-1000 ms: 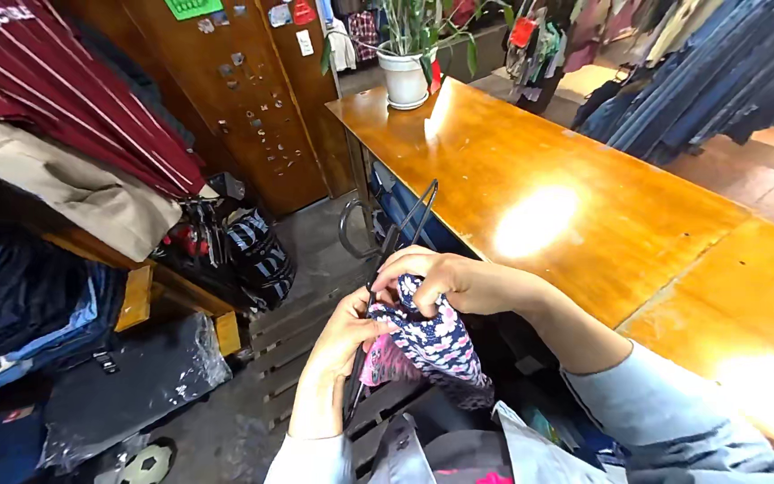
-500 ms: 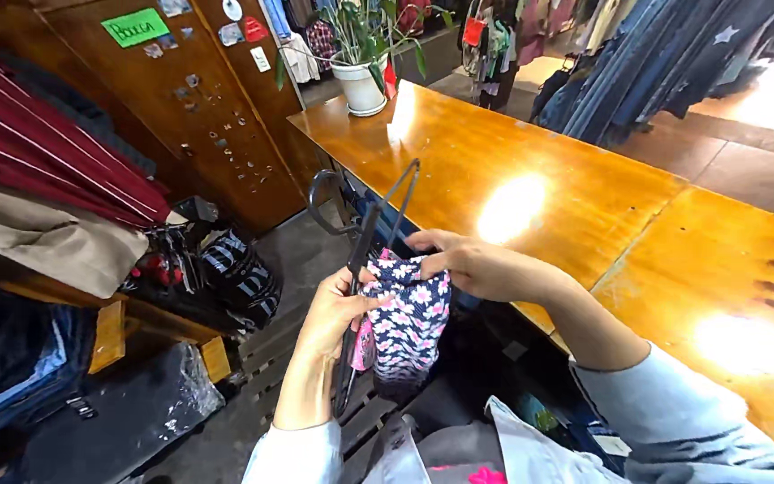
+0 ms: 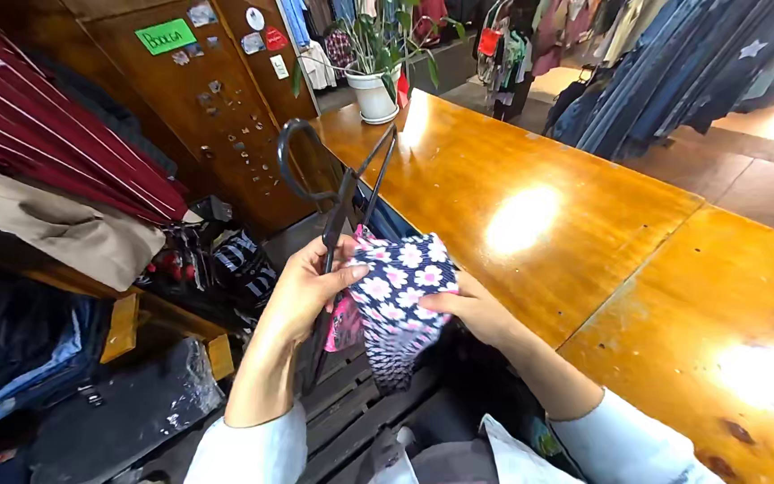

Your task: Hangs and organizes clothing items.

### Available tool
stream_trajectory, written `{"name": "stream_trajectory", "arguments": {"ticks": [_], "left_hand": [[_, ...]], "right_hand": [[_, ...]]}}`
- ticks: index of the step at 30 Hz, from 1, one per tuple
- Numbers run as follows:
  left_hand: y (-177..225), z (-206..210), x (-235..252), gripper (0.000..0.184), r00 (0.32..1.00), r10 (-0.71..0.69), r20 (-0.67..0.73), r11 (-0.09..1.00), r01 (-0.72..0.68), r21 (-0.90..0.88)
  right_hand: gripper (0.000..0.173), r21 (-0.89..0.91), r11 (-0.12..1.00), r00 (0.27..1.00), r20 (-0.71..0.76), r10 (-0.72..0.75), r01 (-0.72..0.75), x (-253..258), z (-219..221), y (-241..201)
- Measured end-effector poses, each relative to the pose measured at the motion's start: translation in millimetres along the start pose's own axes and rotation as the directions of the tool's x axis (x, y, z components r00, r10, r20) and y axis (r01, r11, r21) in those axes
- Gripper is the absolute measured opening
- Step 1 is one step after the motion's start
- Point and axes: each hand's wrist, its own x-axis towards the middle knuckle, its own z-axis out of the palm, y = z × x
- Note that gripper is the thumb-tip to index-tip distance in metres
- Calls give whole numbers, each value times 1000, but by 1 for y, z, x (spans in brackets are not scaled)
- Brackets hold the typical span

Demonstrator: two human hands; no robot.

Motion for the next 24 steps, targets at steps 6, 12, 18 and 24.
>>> {"name": "stream_trajectory", "arguments": {"ticks": [6, 12, 18, 24], "left_hand": [[-11, -7, 1, 17, 984, 118, -131, 974, -89, 208], [2, 33, -26, 20, 937, 264, -228, 904, -158, 398], [9, 56, -38, 17, 939, 335, -78, 895, -292, 336], [1, 52, -42, 30, 983, 186, -12, 971, -182, 158]], "right_hand": [[21, 414, 891, 912, -262, 315, -189, -14, -13, -12], [19, 647, 727, 883, -177, 435, -229, 13, -15, -26], [15, 581, 805, 960, -137, 244, -122, 39, -12, -43], [18, 602, 789, 987, -10, 163, -125, 32, -20, -28]]}}
